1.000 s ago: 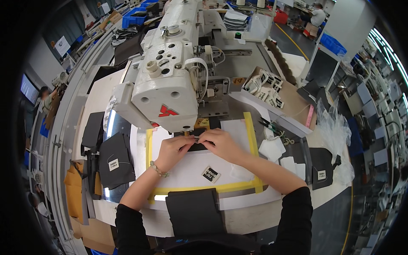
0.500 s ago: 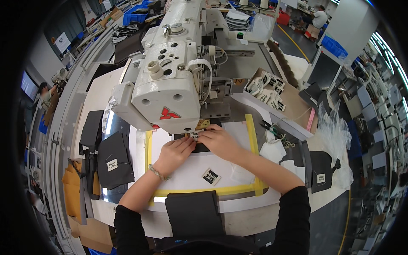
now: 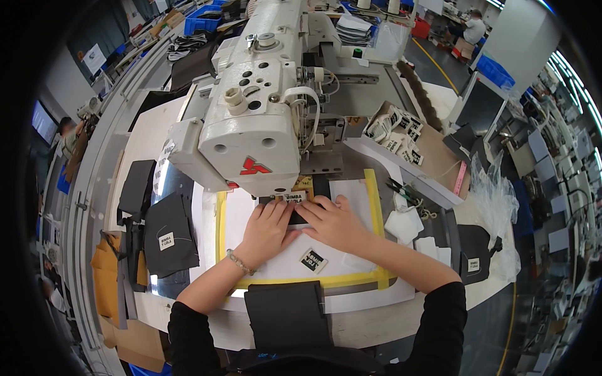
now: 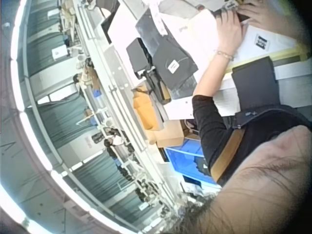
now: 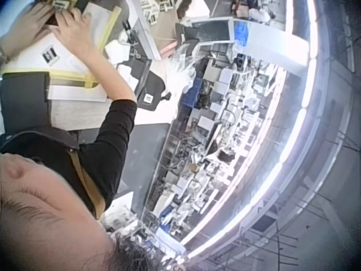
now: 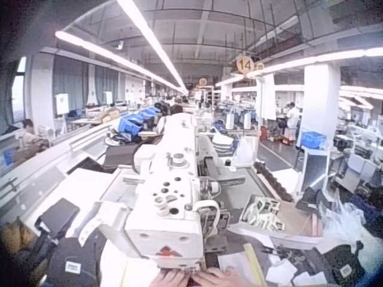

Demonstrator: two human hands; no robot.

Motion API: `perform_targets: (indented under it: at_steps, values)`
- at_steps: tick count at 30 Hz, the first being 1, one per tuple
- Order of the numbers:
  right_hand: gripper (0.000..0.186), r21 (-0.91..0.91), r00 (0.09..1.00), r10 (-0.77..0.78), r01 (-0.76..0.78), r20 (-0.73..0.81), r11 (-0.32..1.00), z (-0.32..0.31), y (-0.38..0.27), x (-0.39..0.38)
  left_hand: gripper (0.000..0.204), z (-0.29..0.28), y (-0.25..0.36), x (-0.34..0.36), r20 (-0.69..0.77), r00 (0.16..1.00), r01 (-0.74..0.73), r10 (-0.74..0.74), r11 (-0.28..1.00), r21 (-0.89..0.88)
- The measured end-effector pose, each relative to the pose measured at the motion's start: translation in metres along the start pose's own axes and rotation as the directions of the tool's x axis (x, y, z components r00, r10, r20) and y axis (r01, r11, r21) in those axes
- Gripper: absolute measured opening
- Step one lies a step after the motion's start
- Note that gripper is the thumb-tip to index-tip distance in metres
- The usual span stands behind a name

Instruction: The person operates an industrial sewing machine to attach small white labels to black fabric pieces. They repeatedly pick up a fabric piece, place it under the needle, sew the label, and then use scissors to trim the thread before moving the finished piece aside.

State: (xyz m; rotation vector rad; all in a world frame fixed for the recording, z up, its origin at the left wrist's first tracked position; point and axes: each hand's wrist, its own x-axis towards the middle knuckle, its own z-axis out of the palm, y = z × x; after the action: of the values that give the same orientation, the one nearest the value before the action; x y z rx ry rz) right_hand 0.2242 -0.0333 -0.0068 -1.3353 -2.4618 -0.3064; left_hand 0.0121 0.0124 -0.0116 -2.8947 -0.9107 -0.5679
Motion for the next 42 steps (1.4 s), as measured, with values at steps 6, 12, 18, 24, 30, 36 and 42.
perform_targets:
  at_steps: [6,12,18,24,30,36,42]
  values:
    - [0.057,0.134,0.997,-0.029,0.019,0.072,0.991,0.013,0.014,0.006,0.071,-0.008,-0.02,-0.008,0.002,0.999,0.036,-0.036,0.991,-0.128]
    - [0.058,0.287,0.979,-0.134,0.085,0.156,0.954,0.013,0.025,0.02,0.078,-0.016,-0.025,-0.007,0.143,0.981,0.151,-0.132,0.98,-0.131]
    - [0.057,0.294,0.976,-0.151,0.101,0.154,0.95,0.009,0.028,0.02,0.079,-0.015,-0.023,-0.005,0.138,0.976,0.178,-0.168,0.982,-0.063]
    - [0.057,0.389,0.977,-0.165,0.101,0.133,0.916,0.009,0.041,0.014,0.082,-0.013,-0.025,-0.005,0.077,0.99,0.122,-0.12,0.992,-0.03]
    - [0.056,0.376,0.982,-0.162,0.113,0.102,0.92,0.006,0.04,0.013,0.085,-0.01,-0.026,-0.005,0.064,0.992,0.107,-0.106,0.994,-0.015]
    - [0.057,0.366,0.981,-0.174,0.131,0.086,0.921,0.008,0.041,0.013,0.085,-0.005,-0.028,-0.005,0.045,0.993,0.109,-0.108,0.994,-0.017]
    - [0.06,0.356,0.979,-0.17,0.119,0.115,0.927,0.007,0.038,0.015,0.086,-0.002,-0.026,-0.006,0.072,0.989,0.128,-0.126,0.992,-0.015]
